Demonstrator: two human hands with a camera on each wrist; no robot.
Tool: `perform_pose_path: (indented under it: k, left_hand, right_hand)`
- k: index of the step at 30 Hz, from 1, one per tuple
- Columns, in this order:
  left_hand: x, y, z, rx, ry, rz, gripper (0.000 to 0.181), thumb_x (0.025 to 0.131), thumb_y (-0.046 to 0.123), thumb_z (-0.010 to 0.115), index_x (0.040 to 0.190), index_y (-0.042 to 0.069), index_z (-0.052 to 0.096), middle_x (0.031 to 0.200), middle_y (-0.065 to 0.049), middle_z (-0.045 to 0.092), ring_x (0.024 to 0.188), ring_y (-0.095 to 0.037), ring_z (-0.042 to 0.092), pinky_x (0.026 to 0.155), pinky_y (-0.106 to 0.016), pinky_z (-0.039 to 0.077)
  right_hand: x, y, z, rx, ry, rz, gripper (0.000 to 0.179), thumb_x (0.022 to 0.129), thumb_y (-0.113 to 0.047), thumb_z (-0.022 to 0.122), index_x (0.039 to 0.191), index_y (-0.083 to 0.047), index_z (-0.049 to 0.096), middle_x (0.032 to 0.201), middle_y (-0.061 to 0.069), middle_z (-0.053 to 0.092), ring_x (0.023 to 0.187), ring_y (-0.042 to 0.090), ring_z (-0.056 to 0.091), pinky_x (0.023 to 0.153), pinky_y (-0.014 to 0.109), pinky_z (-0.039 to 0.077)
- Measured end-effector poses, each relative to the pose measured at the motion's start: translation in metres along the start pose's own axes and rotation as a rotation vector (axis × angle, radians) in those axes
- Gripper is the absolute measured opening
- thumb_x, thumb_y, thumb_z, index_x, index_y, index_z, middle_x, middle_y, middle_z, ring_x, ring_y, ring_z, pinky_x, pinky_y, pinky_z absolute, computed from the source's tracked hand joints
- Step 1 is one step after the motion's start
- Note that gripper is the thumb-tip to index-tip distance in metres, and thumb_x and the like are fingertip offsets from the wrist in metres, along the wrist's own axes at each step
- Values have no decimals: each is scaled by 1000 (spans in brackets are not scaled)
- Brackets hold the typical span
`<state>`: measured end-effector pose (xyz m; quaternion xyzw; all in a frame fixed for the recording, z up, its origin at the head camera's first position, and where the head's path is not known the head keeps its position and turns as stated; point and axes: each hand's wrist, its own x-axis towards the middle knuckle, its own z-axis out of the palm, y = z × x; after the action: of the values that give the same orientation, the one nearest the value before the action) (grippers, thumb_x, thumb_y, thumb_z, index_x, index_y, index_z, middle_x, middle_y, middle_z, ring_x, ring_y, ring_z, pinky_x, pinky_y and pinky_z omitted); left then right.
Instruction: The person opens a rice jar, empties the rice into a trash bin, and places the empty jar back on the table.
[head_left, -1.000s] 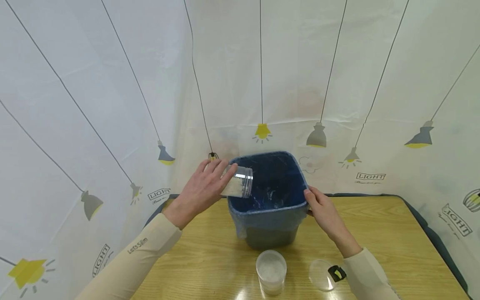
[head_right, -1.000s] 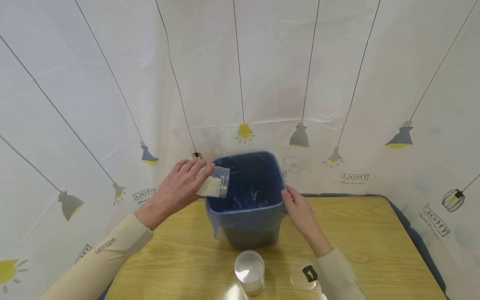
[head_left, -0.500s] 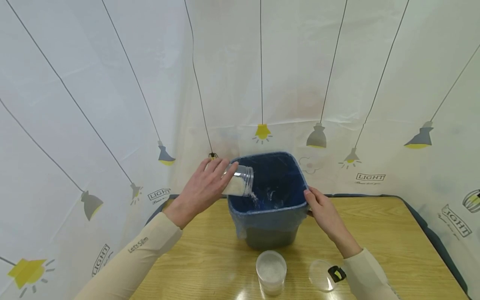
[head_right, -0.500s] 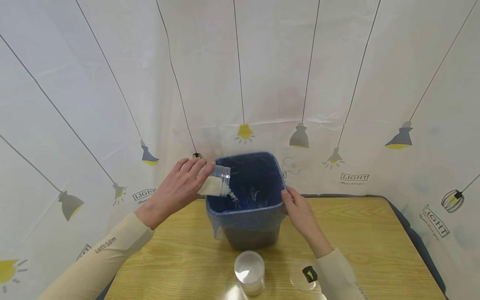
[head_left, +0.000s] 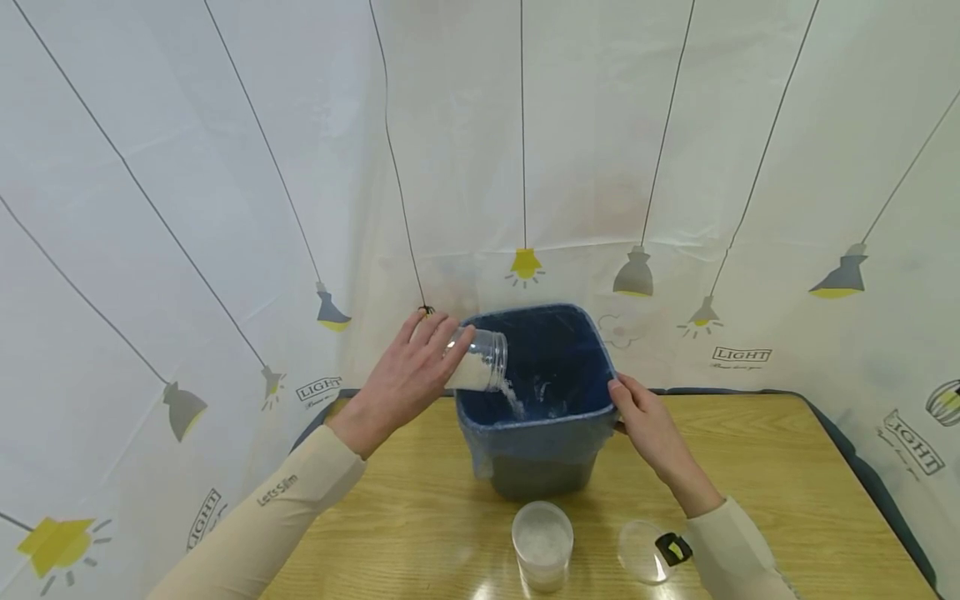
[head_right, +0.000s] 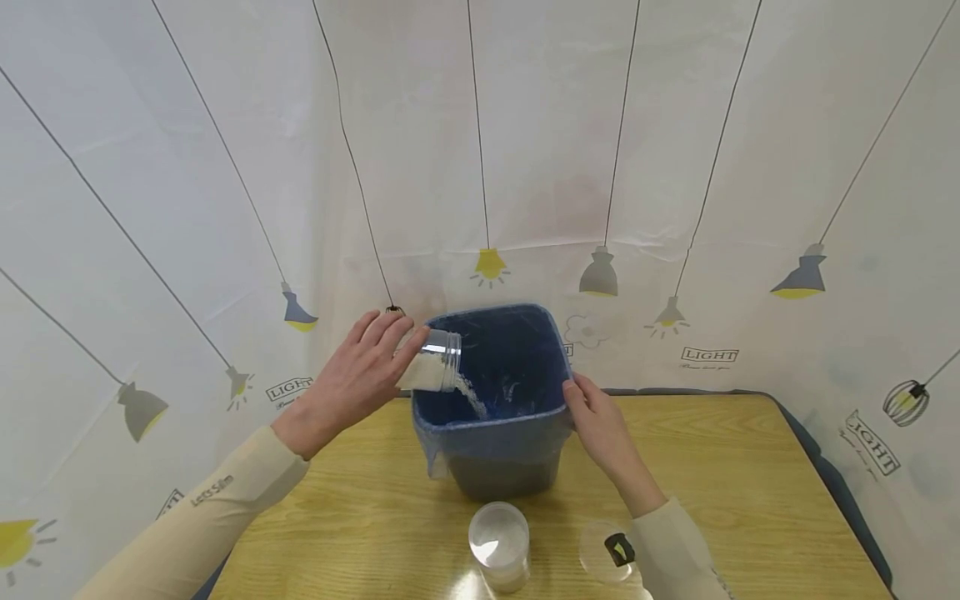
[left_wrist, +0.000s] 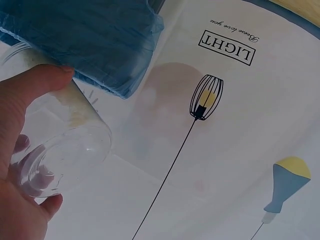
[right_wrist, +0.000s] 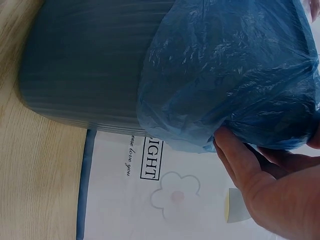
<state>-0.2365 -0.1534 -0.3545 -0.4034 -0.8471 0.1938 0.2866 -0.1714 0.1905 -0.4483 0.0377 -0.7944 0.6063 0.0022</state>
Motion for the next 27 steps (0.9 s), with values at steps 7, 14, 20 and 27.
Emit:
perform_pose_path:
  k: [7,14,20,27]
  left_hand:
    - [0,1,0,-13,36,3,56,94,8,69,147,4,49,137,-19,55,130,-37,50,114,-51,39]
    - [-2,0,2,-24,62,13,58,93,4,71,147,5,50,136,-18,55,128,-37,50,113,-51,39]
    - [-2,0,0,-9,50,29,64,90,4,76,149,5,49,138,-18,54,129,-38,50,114,-51,39]
    - [-1,0,0,-9,66,36,66,88,5,78,148,6,50,137,-18,55,127,-37,52,113,-50,39]
  right_hand:
    - [0,0,0,-1,7,-11,61,114,-36,36,157,8,33,156,32,39,141,47,44,100,55,52]
    - [1,2,0,-8,14,-9,61,114,-36,36,157,7,33,156,32,39,140,46,45,100,54,52]
    - [1,3,1,-6,16,0,61,114,-36,35,157,6,33,157,31,39,140,46,45,100,54,52]
    - [2,4,1,-17,20,-4,63,113,-40,35,157,6,34,156,31,40,139,46,46,100,55,51]
